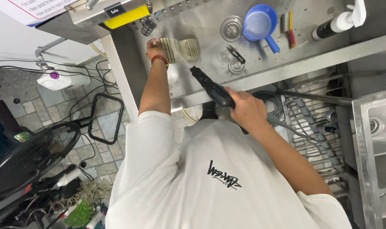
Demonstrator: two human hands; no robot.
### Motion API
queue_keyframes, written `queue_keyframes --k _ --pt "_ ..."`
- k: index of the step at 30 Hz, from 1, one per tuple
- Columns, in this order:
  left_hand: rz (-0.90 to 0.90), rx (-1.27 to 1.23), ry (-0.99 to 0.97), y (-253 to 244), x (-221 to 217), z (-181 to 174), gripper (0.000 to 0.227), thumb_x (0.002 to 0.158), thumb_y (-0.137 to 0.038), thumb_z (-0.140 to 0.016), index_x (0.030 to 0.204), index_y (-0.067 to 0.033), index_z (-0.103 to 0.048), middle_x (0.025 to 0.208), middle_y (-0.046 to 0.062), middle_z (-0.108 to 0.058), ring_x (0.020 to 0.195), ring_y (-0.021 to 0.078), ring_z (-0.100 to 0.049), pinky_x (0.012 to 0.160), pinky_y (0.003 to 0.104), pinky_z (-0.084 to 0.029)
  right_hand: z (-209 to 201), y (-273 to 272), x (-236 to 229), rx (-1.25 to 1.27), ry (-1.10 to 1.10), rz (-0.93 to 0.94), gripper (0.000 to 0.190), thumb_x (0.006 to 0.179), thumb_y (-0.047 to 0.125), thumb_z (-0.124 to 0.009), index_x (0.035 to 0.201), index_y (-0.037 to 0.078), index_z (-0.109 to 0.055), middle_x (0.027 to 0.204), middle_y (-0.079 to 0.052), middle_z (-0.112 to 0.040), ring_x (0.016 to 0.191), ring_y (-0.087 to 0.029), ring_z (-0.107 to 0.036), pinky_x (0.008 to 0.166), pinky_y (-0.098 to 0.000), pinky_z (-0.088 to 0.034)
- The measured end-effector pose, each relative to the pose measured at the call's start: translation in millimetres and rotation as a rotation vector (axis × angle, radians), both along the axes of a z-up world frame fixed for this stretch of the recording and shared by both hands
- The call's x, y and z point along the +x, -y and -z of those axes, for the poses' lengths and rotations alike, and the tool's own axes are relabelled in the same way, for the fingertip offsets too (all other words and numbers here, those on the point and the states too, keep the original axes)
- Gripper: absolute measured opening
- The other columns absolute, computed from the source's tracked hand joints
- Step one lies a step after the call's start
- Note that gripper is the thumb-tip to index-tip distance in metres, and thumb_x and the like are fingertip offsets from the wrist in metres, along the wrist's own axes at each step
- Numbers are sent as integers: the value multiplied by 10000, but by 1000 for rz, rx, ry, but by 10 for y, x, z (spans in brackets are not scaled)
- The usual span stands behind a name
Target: The person washes a shoe in a metal sink by rinsing it under running water, scrubbing it with a brush and soapy water, and rinsing it again.
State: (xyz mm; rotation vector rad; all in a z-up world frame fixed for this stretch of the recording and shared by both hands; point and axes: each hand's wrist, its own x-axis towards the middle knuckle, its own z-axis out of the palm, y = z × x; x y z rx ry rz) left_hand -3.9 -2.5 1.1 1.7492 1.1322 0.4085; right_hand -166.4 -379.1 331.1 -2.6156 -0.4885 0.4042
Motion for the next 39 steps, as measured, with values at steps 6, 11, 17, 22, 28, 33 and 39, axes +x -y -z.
queue_keyframes --k 6,11,17,22,28,33,39 --pt "-82 -163 -72 4 -10 -9 173 912 -280 -730 1080 -241 -717 1224 157 -509 974 285 -687 872 418 -609 17 31 -14 -5 12 -22 614 758 160 -770 1352 210 -625 1002 -96 -720 886 -326 -700 689 -474 -569" --pt "-91 -263 -130 50 -26 -43 166 947 -294 -690 1107 -256 -709 1305 163 -436 995 296 -651 874 434 -593 16 8 12 13 -11 -9 642 760 121 -751 1381 211 -617 971 -84 -721 890 -323 -703 716 -471 -571" --pt "-23 -86 -113 154 -53 -142 224 956 -284 -695 1178 -259 -686 1281 190 -439 1024 298 -648 959 408 -552 82 -89 99 22 42 25 603 760 144 -784 1340 213 -631 944 -95 -718 839 -342 -697 700 -486 -559" --pt "-76 -130 -146 253 -147 -198 253 968 -275 -669 1220 -255 -663 1275 183 -443 1034 299 -640 962 424 -539 160 -104 71 62 65 22 642 744 96 -762 1362 194 -620 956 -92 -718 856 -335 -702 726 -470 -570" --pt "-32 -136 -130 275 -219 -217 245 1020 -278 -616 1264 -253 -626 1310 174 -381 1033 295 -628 968 425 -545 229 28 -84 32 88 -12 656 724 68 -762 1354 194 -628 962 -106 -718 858 -338 -705 718 -468 -572" --pt "-55 -197 -84 315 -188 -200 226 1006 -237 -609 1231 -228 -625 1300 155 -344 1028 277 -630 952 399 -569 258 -10 -71 1 34 -5 659 728 84 -763 1359 213 -621 955 -103 -717 851 -344 -705 716 -476 -571" --pt "-70 -188 -89 348 -244 -178 225 1001 -224 -612 1224 -234 -632 1298 158 -358 1031 284 -624 951 405 -559 349 -89 7 -14 23 -5 669 724 98 -777 1363 215 -618 936 -109 -712 830 -349 -704 703 -488 -568"
